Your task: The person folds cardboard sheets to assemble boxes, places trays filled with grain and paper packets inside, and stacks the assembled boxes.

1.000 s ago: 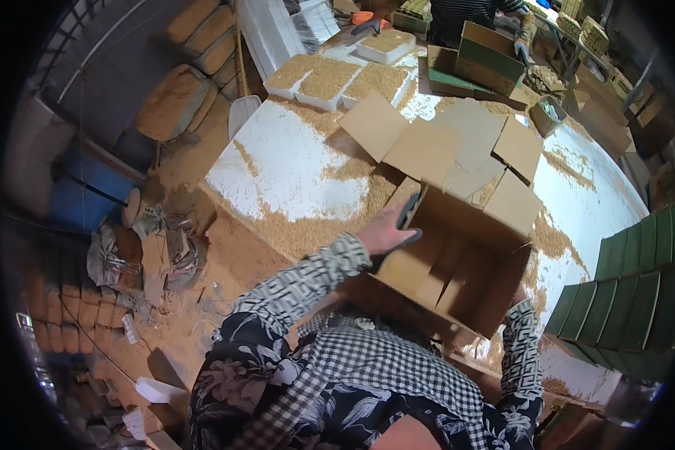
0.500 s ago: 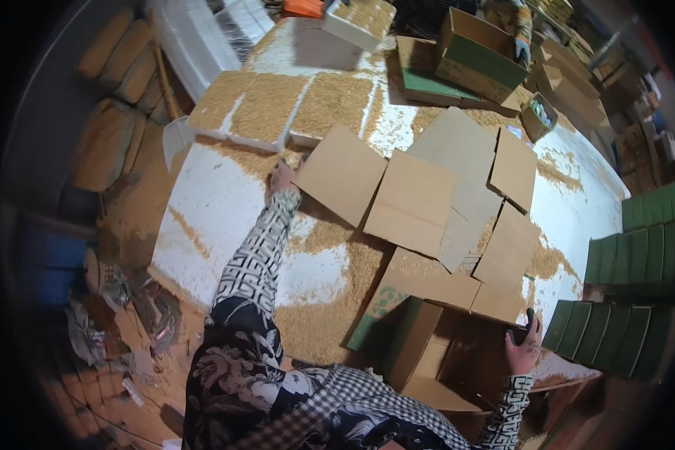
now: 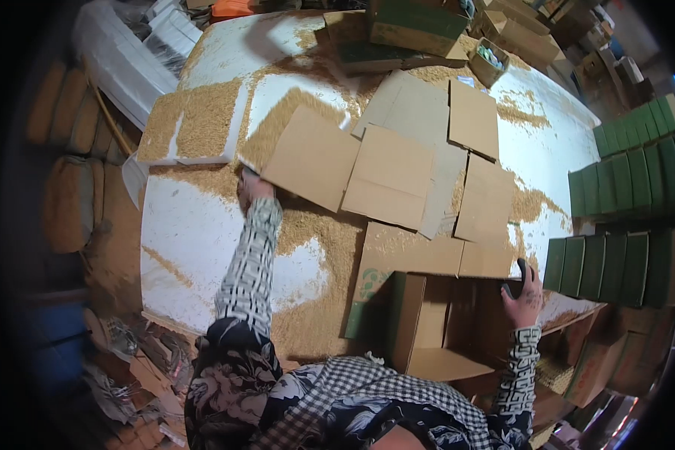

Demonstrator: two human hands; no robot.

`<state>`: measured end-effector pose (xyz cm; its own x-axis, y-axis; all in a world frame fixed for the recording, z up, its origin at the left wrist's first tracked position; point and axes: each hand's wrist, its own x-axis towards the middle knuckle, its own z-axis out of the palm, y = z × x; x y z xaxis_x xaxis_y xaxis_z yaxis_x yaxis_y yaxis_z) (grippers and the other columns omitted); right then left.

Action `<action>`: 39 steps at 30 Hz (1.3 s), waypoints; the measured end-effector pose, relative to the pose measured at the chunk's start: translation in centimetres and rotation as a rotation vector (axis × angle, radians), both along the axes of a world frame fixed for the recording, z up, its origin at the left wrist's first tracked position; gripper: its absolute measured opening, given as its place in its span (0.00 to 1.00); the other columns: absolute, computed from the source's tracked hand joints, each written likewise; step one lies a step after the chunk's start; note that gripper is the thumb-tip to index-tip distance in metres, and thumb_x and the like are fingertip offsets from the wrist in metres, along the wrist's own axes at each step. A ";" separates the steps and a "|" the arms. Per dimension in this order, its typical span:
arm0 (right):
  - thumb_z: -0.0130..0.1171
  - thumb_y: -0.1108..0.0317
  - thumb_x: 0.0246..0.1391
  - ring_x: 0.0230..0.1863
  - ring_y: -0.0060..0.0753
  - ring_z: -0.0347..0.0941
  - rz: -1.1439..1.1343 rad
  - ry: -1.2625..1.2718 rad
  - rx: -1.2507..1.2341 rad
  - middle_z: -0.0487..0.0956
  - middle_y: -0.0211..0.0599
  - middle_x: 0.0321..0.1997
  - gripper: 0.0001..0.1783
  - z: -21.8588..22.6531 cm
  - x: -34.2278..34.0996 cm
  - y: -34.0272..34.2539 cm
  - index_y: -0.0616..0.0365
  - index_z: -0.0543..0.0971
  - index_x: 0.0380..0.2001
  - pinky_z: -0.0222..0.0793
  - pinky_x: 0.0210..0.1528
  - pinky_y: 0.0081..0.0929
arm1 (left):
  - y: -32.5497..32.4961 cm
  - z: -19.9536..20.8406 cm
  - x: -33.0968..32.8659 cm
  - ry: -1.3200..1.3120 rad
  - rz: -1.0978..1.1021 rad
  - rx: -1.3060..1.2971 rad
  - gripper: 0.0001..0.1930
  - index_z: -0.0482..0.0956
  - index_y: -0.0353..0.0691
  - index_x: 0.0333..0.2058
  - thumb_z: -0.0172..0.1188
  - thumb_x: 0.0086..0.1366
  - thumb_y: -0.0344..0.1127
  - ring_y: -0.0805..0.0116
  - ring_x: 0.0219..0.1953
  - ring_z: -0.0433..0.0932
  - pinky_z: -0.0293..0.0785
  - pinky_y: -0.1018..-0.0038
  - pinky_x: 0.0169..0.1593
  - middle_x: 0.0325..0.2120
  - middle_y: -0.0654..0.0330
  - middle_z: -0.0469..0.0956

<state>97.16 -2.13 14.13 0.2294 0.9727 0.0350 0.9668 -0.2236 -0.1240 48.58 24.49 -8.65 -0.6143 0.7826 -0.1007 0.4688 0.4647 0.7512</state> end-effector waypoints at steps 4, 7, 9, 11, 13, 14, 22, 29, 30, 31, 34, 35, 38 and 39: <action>0.64 0.68 0.32 0.46 0.47 0.65 0.068 0.017 0.068 0.68 0.44 0.45 0.37 0.3 -0.1 0.1 0.52 0.63 0.51 0.64 0.45 0.37 | -14.2 -4.3 -3.3 -0.656 0.116 0.371 0.28 0.56 0.36 0.56 0.55 0.58 0.35 0.60 0.51 0.65 0.62 0.71 0.52 0.52 0.52 0.64; 0.65 0.66 0.32 0.43 0.47 0.67 0.070 0.013 0.109 0.68 0.43 0.43 0.36 -0.5 1.1 -0.3 0.51 0.64 0.50 0.65 0.43 0.37 | -20.0 2.5 3.1 -0.965 0.132 0.574 0.20 0.60 0.36 0.53 0.39 0.66 0.40 0.64 0.48 0.67 0.63 0.73 0.53 0.49 0.57 0.66; 0.65 0.62 0.33 0.43 0.46 0.67 0.090 0.014 0.138 0.68 0.43 0.43 0.36 -0.8 0.8 -0.1 0.51 0.65 0.50 0.65 0.43 0.36 | -21.6 2.6 3.8 -0.829 0.130 0.568 0.20 0.60 0.37 0.53 0.41 0.65 0.40 0.63 0.52 0.62 0.59 0.72 0.55 0.53 0.56 0.61; 0.65 0.59 0.33 0.42 0.45 0.67 0.020 -0.059 0.087 0.69 0.42 0.43 0.36 -0.9 0.9 -0.1 0.51 0.64 0.50 0.65 0.43 0.34 | -21.4 3.1 4.7 -0.717 0.122 0.555 0.21 0.61 0.38 0.53 0.44 0.63 0.39 0.63 0.56 0.57 0.56 0.71 0.58 0.57 0.55 0.55; 0.64 0.58 0.34 0.47 0.45 0.65 0.005 0.003 0.041 0.67 0.43 0.46 0.37 -0.9 0.2 -0.2 0.49 0.64 0.51 0.61 0.49 0.39 | -20.8 6.6 4.2 -0.790 0.270 0.576 0.20 0.63 0.35 0.50 0.49 0.60 0.34 0.62 0.47 0.65 0.64 0.69 0.50 0.47 0.54 0.64; 0.64 0.58 0.34 0.50 0.47 0.62 0.057 -0.064 0.121 0.65 0.43 0.49 0.36 -0.5 -0.1 -0.5 0.49 0.64 0.51 0.57 0.52 0.43 | -20.2 8.7 4.4 -0.842 0.331 0.585 0.19 0.64 0.33 0.48 0.52 0.58 0.32 0.61 0.42 0.69 0.68 0.68 0.47 0.43 0.53 0.69; 0.61 0.70 0.34 0.55 0.47 0.59 0.549 0.399 0.487 0.67 0.42 0.51 0.28 3.0 -3.9 -2.0 0.54 0.70 0.46 0.53 0.58 0.40 | -25.4 25.3 0.3 -0.584 0.167 1.066 0.25 0.66 0.32 0.45 0.56 0.44 0.18 0.61 0.34 0.74 0.74 0.68 0.38 0.36 0.53 0.73; 0.44 0.40 0.51 0.50 0.43 0.66 0.272 1.881 0.178 0.62 0.49 0.54 0.39 0.6 -2.1 -0.6 0.53 0.53 0.59 0.62 0.53 0.37 | -24.5 29.5 9.4 -1.117 -0.147 0.644 0.17 0.71 0.35 0.38 0.57 0.49 0.34 0.64 0.35 0.73 0.70 0.71 0.41 0.31 0.56 0.72; 0.40 0.34 0.49 0.52 0.46 0.63 0.136 2.012 0.078 0.59 0.50 0.56 0.42 1.3 -1.7 -0.2 0.50 0.51 0.60 0.60 0.55 0.40 | -25.9 31.6 13.6 -1.060 -0.138 0.554 0.17 0.71 0.35 0.38 0.56 0.49 0.35 0.64 0.35 0.72 0.69 0.71 0.42 0.31 0.56 0.72; 0.40 0.34 0.48 0.56 0.47 0.60 0.190 2.240 -0.038 0.58 0.50 0.58 0.44 2.4 -1.0 -0.3 0.50 0.49 0.61 0.56 0.57 0.43 | -26.3 31.0 15.0 -1.208 -0.203 0.441 0.18 0.70 0.34 0.39 0.56 0.49 0.35 0.63 0.35 0.72 0.69 0.72 0.43 0.31 0.56 0.72; 0.41 0.41 0.53 0.58 0.44 0.59 0.290 1.702 0.011 0.60 0.50 0.58 0.38 3.7 3.5 -1.4 0.60 0.58 0.57 0.55 0.58 0.39 | -26.7 27.8 20.3 -1.021 -0.470 0.295 0.25 0.67 0.31 0.44 0.55 0.53 0.44 0.63 0.41 0.71 0.65 0.72 0.48 0.38 0.52 0.71; 0.42 0.44 0.54 0.58 0.42 0.60 0.326 1.085 0.038 0.62 0.50 0.58 0.36 3.7 5.7 -2.1 0.64 0.61 0.55 0.55 0.59 0.36 | -28.0 28.3 22.0 -0.892 -0.623 0.419 0.28 0.65 0.29 0.47 0.53 0.56 0.48 0.63 0.43 0.70 0.64 0.72 0.50 0.40 0.51 0.71; 0.43 0.53 0.55 0.52 0.39 0.66 0.293 1.272 0.125 0.70 0.50 0.49 0.29 4.7 5.4 -5.9 0.70 0.67 0.48 0.60 0.55 0.32 | -26.7 22.6 21.7 -0.814 -0.807 0.288 0.33 0.59 0.32 0.54 0.45 0.60 0.56 0.66 0.47 0.69 0.62 0.73 0.52 0.43 0.52 0.70; 0.43 0.50 0.54 0.51 0.38 0.67 0.173 1.426 0.162 0.72 0.50 0.47 0.30 5.0 5.1 -7.3 0.71 0.69 0.46 0.62 0.53 0.31 | -27.3 23.3 22.0 -0.632 -0.877 0.265 0.32 0.60 0.36 0.53 0.45 0.60 0.57 0.61 0.46 0.69 0.62 0.73 0.52 0.42 0.50 0.71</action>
